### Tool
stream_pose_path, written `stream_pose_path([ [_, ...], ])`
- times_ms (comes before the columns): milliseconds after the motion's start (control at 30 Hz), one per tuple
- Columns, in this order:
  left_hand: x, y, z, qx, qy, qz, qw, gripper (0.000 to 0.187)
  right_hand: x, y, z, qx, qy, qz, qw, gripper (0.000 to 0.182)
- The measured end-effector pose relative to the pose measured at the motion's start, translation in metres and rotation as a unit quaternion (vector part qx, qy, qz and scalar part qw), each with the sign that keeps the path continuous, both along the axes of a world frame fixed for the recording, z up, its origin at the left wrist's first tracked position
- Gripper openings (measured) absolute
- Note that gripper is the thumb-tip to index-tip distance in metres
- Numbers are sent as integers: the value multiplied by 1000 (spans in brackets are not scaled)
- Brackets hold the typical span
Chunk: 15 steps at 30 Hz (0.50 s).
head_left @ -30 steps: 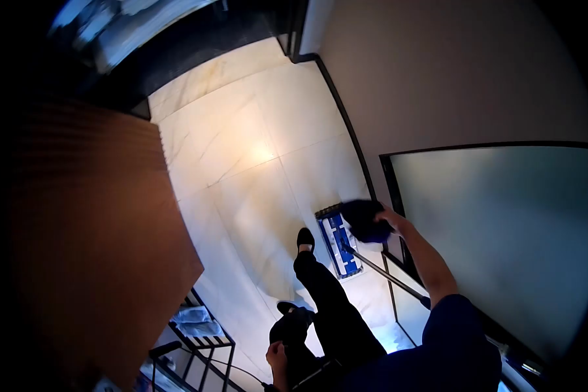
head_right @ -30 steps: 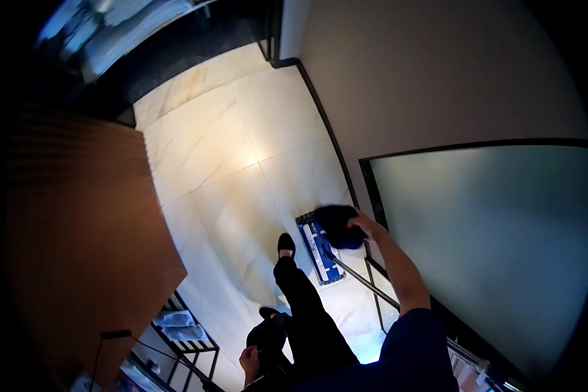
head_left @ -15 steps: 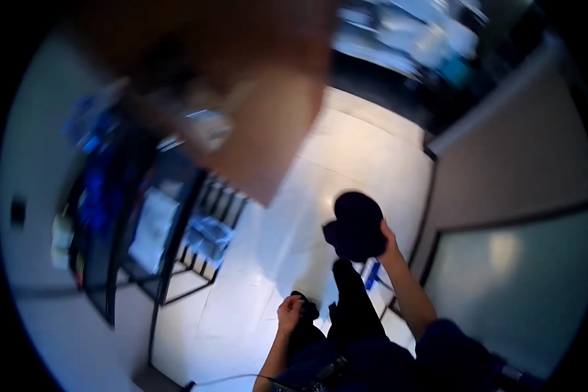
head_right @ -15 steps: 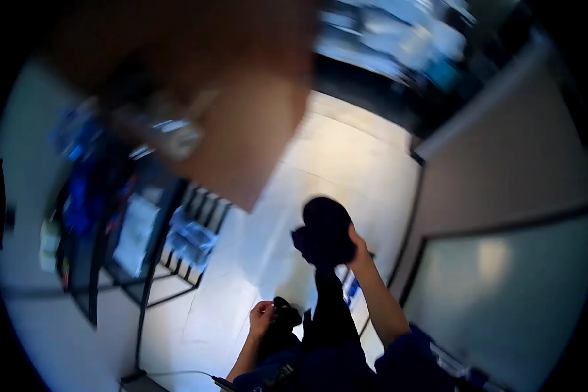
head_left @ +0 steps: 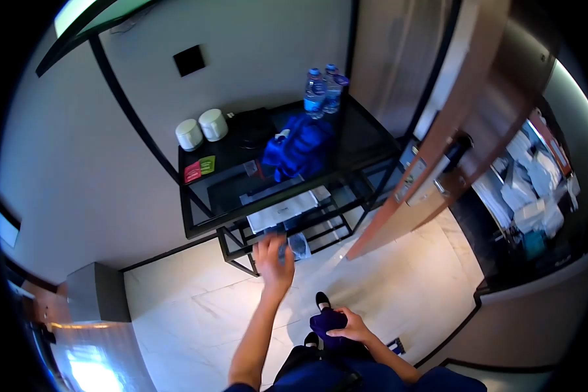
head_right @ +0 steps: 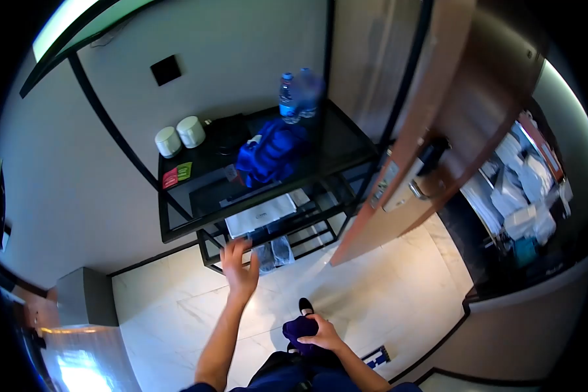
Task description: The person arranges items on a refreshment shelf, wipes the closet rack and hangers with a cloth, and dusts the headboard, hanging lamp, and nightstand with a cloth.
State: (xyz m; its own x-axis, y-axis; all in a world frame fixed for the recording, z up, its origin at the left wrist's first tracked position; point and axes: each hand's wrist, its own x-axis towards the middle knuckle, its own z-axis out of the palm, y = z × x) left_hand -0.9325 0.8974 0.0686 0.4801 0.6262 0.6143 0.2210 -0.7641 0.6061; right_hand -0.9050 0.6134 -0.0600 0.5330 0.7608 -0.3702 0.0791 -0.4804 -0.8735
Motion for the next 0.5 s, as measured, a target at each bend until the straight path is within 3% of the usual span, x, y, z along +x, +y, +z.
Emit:
stream_pose_path([
  [33, 34, 25, 5, 48, -21, 34, 998, 35, 8, 8, 6, 3, -4, 10, 1000, 78],
  [133, 132, 86, 60, 107, -28, -7, 994, 65, 42, 27, 4, 25, -34, 25, 999, 74],
  [200, 193, 115, 69, 88, 32, -16, 995, 82, 67, 33, -1, 31, -62, -2, 998, 73],
  [267, 237, 127, 53, -10, 210, -37, 977, 82, 92, 41, 6, 30, -71, -22, 997, 72],
  [300, 246, 134, 31, 11, 282, -28, 959, 76, 103, 46, 12, 52, -66, -44, 995, 71],
  [333, 247, 137, 14, 95, 263, 8, 960, 68, 114, 50, 11, 33, -55, -50, 997, 69],
  [367, 241, 131, 16, 54, 270, 4, 961, 60, 126, 52, 10, 15, -45, -54, 997, 67],
  [500, 146, 127, 9, 99, 230, 37, 967, 57, 162, 77, 1, -34, -72, 68, 995, 72],
])
